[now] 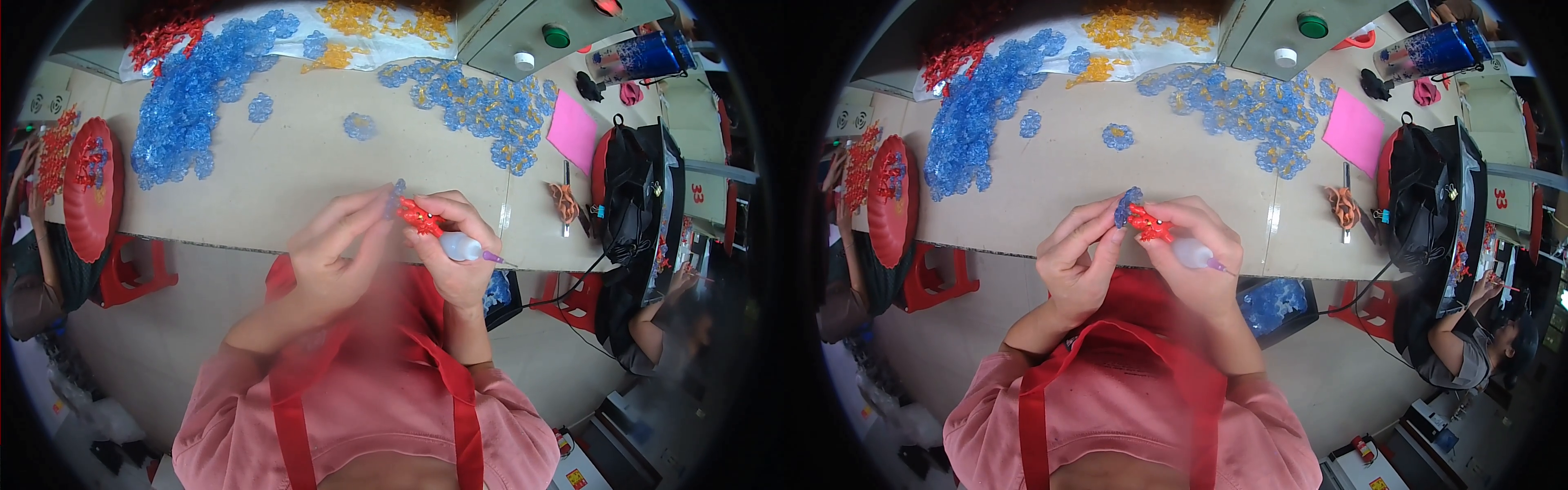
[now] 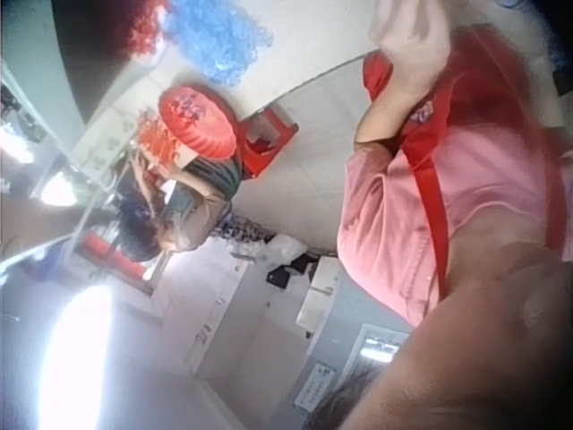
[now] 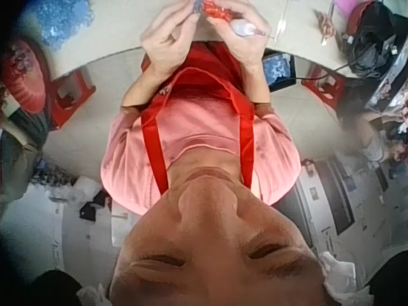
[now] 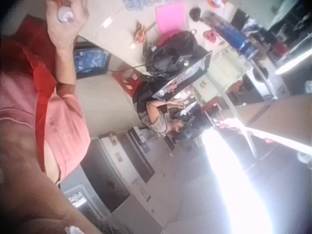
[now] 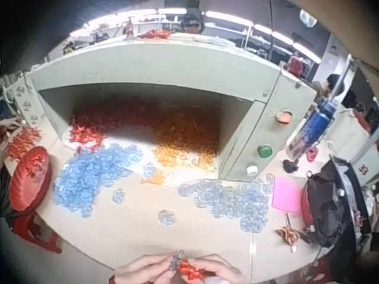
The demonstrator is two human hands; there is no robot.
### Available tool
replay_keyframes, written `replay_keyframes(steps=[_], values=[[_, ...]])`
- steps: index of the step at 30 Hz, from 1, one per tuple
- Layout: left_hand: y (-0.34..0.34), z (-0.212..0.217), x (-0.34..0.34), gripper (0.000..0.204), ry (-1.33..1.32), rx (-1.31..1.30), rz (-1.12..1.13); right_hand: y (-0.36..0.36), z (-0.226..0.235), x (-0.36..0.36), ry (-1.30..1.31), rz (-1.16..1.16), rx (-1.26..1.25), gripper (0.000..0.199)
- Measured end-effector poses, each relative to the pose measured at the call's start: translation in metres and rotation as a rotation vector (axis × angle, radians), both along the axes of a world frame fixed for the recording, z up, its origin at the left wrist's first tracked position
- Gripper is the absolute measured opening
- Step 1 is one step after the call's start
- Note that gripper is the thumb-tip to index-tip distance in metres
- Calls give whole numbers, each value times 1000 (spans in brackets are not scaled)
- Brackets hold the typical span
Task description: The person applies glue from a bottle to small red plastic toy components, then attaches them together or to a larger assembly by hand.
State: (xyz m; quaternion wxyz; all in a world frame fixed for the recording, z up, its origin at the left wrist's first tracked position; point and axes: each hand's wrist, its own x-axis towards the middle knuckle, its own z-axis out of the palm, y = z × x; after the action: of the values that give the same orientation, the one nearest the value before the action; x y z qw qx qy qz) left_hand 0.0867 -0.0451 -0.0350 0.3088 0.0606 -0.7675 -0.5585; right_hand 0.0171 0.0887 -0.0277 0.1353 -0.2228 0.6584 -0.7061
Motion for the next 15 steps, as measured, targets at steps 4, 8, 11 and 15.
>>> replay_keyframes(steps=[4, 8, 11, 15], values=[[2, 3, 2, 24, -5, -62, 37, -2, -1, 0, 7, -22, 15, 29], [4, 6, 2, 24, -16, -121, 44, -1, -5, 0, -85, -5, -4, 27], [3, 2, -3, 24, 26, -184, 76, -1, -8, -2, -71, 0, -30, 27], [3, 3, -3, 24, 28, -236, 96, 1, -13, -4, -56, 22, -7, 27]])
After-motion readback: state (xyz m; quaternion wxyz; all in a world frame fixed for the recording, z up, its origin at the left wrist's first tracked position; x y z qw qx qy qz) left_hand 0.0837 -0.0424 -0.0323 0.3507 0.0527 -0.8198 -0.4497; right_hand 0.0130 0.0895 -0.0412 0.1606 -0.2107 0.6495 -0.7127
